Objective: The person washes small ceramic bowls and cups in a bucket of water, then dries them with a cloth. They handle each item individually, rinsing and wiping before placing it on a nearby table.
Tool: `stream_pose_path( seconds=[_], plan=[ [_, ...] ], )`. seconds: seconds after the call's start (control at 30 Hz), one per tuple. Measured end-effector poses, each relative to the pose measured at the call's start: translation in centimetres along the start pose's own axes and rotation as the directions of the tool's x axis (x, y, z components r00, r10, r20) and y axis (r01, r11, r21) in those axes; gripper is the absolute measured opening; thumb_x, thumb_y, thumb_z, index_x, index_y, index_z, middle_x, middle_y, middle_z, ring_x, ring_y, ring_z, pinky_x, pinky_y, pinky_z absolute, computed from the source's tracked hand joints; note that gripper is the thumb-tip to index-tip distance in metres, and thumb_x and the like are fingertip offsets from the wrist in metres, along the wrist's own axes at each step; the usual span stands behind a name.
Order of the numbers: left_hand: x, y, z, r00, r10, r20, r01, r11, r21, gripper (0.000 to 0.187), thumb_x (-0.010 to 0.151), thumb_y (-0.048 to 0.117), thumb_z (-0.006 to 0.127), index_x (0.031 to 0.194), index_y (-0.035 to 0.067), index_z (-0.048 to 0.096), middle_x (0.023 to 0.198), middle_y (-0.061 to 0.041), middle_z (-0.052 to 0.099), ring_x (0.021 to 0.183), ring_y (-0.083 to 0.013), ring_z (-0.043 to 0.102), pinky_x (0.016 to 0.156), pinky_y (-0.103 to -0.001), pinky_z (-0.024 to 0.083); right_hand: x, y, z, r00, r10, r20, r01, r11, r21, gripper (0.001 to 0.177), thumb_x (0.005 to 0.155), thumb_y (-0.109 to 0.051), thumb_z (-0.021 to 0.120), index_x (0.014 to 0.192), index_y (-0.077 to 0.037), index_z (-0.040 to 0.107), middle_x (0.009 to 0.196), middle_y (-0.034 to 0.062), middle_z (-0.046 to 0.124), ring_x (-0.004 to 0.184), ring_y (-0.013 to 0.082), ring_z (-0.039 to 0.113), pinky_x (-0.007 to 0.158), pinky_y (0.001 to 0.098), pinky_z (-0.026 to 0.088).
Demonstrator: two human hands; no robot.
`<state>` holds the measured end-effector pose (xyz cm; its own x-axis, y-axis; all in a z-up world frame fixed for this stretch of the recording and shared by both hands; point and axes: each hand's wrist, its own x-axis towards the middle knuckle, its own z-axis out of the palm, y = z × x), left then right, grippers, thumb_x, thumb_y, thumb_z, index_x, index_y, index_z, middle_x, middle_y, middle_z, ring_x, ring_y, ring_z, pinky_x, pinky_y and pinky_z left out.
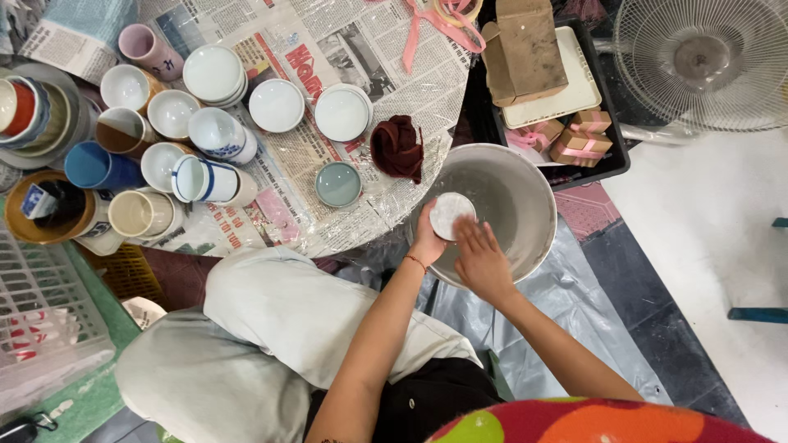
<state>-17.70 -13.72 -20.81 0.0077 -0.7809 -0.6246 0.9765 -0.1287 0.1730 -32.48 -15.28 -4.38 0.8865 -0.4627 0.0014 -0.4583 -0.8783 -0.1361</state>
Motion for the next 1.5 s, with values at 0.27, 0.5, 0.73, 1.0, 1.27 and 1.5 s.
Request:
stream_pose_path(
  seconds=[0.27,0.5,0.73,1.0,1.27,1.5],
  plan=[
    [1.3,-1.4,-1.3,0.998,0.023,-0.063,-0.019,0.998,0.057,0.068,0.098,0.062,0.057,0.14,0.008,0.06,0.138,-0.011,0.067,0.127,-0.0289,0.061,0.105,-0.041,0.049,1.0,-0.6,-0.3,0.994,-0.109,0.032,0.095,0.953,0.287,0.088,0.069,-0.006,0.063,0.153,0.004,0.038,0.161,0.0211,0.04,0.152,0.0301,0.034,0.127,0.045,0.022],
    [0.4,-0.9,0.1,0.998,-0.048,-0.044,0.054,0.988,0.145,0.067,0.087,0.062,0.054,0.135,0.016,0.058,0.133,-0.008,0.062,0.121,-0.0274,0.059,0.097,-0.054,0.048,0.8,-0.1,-1.4,0.991,-0.011,-0.133,0.023,0.996,0.09,0.084,0.072,-0.007,0.066,0.148,0.01,0.036,0.155,0.0262,0.042,0.148,0.0345,0.036,0.123,0.0485,0.025],
    [1.1,-1.8,-0.6,0.992,0.1,-0.077,-0.09,0.988,0.129,0.073,0.096,0.066,0.057,0.14,0.008,0.058,0.137,-0.014,0.063,0.123,-0.0306,0.062,0.097,-0.047,0.054,-0.3,-0.5,-1.3,0.997,-0.081,-0.008,0.08,0.948,0.307,0.088,0.069,-0.004,0.066,0.151,0.007,0.034,0.154,0.0237,0.044,0.146,0.0308,0.039,0.122,0.045,0.028],
    [1.2,-2.4,-0.6,0.993,0.11,-0.047,-0.087,0.931,0.355,0.073,0.093,0.063,0.052,0.151,0.019,0.042,0.145,-0.003,0.051,0.125,-0.0244,0.059,0.093,-0.043,0.055,1.6,0.5,1.2,0.986,-0.061,-0.157,0.126,0.89,0.439,0.083,0.071,0.005,0.06,0.149,0.013,0.033,0.151,0.0323,0.044,0.138,0.0396,0.047,0.122,0.0486,0.031],
    [1.8,-2.4,-0.6,0.967,0.233,-0.101,-0.182,0.913,0.366,0.071,0.094,0.067,0.043,0.147,0.02,0.043,0.134,-0.008,0.058,0.115,-0.0242,0.062,0.082,-0.043,0.055,0.1,3.1,-0.5,0.97,-0.053,-0.236,0.126,0.943,0.308,0.03,0.091,-0.011,0.073,0.121,-0.012,0.068,0.121,0.0062,0.071,0.116,0.0243,0.068,0.113,0.0427,0.051],
    [2.8,-2.4,-1.7,0.961,0.202,-0.19,-0.141,0.945,0.295,0.073,0.099,0.062,0.042,0.156,0.017,0.031,0.15,-0.01,0.046,0.131,-0.0271,0.05,0.103,-0.045,0.044,3.2,5.8,3.4,0.996,-0.023,-0.086,0.059,0.891,0.45,0.032,0.092,-0.014,0.066,0.123,-0.019,0.072,0.121,0.0084,0.073,0.096,0.0319,0.073,0.078,0.0416,0.059]
  ],
)
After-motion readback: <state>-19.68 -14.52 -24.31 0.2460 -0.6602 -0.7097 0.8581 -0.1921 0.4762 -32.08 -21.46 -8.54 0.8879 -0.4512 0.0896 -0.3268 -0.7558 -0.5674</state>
